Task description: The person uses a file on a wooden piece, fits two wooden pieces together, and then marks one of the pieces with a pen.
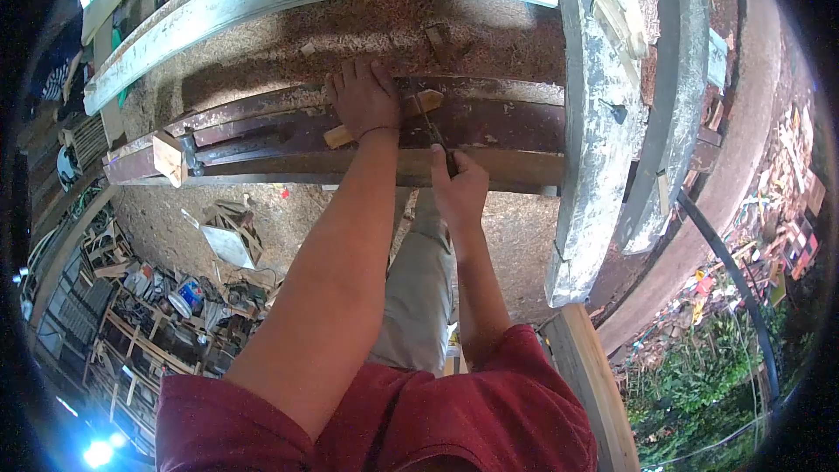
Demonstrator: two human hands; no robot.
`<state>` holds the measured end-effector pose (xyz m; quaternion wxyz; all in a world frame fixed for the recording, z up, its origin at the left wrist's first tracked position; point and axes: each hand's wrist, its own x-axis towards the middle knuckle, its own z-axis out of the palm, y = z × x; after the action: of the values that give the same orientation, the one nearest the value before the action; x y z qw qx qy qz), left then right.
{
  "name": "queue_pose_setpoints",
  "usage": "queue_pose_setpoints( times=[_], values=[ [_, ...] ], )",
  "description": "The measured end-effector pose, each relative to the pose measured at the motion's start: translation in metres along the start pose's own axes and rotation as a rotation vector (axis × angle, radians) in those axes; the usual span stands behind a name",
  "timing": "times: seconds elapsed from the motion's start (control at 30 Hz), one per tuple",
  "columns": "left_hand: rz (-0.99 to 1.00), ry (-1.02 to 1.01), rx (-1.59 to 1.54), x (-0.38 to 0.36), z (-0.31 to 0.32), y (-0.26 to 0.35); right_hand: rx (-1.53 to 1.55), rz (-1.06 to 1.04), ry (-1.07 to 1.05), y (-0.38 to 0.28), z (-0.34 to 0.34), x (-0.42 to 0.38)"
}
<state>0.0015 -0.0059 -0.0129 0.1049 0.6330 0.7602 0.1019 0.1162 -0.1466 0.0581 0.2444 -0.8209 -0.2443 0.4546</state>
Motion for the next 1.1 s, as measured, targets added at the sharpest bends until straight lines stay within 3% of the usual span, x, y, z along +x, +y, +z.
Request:
queue_pose_setpoints(
  times=[0.43,0.53,0.6,0.73,0.87,0.93,1.0,1.1],
  values=[
    [0.024,0.059,0.018,0.002,0.008,-0.004,-0.16,0.049,-0.028,-0.027,0.0,0.001],
    [-0.001,0.031,0.007,-0.003,0.003,-0.003,-0.215,-0.064,0.036,-0.019,0.001,-0.018],
    [0.009,0.048,0.007,0.005,0.004,0.001,-0.123,0.039,0.047,0.03,-0.01,-0.061],
    [0.017,0.047,0.032,-0.007,0.0,-0.001,-0.221,0.141,0.036,0.095,-0.062,-0.126],
    [-0.003,-0.027,0.024,0.001,-0.005,0.003,0.013,0.155,0.088,0.102,-0.07,-0.125],
    [0.003,-0.008,0.002,-0.001,-0.004,0.003,-0.05,0.096,0.069,0.075,-0.055,-0.088],
    [0.008,0.017,-0.015,0.001,-0.001,0.003,0.13,0.095,0.054,0.023,-0.037,-0.059],
    [0.019,0.026,-0.013,0.0,0.0,-0.001,-0.045,-0.01,0.013,-0.009,-0.019,-0.027]
  ],
)
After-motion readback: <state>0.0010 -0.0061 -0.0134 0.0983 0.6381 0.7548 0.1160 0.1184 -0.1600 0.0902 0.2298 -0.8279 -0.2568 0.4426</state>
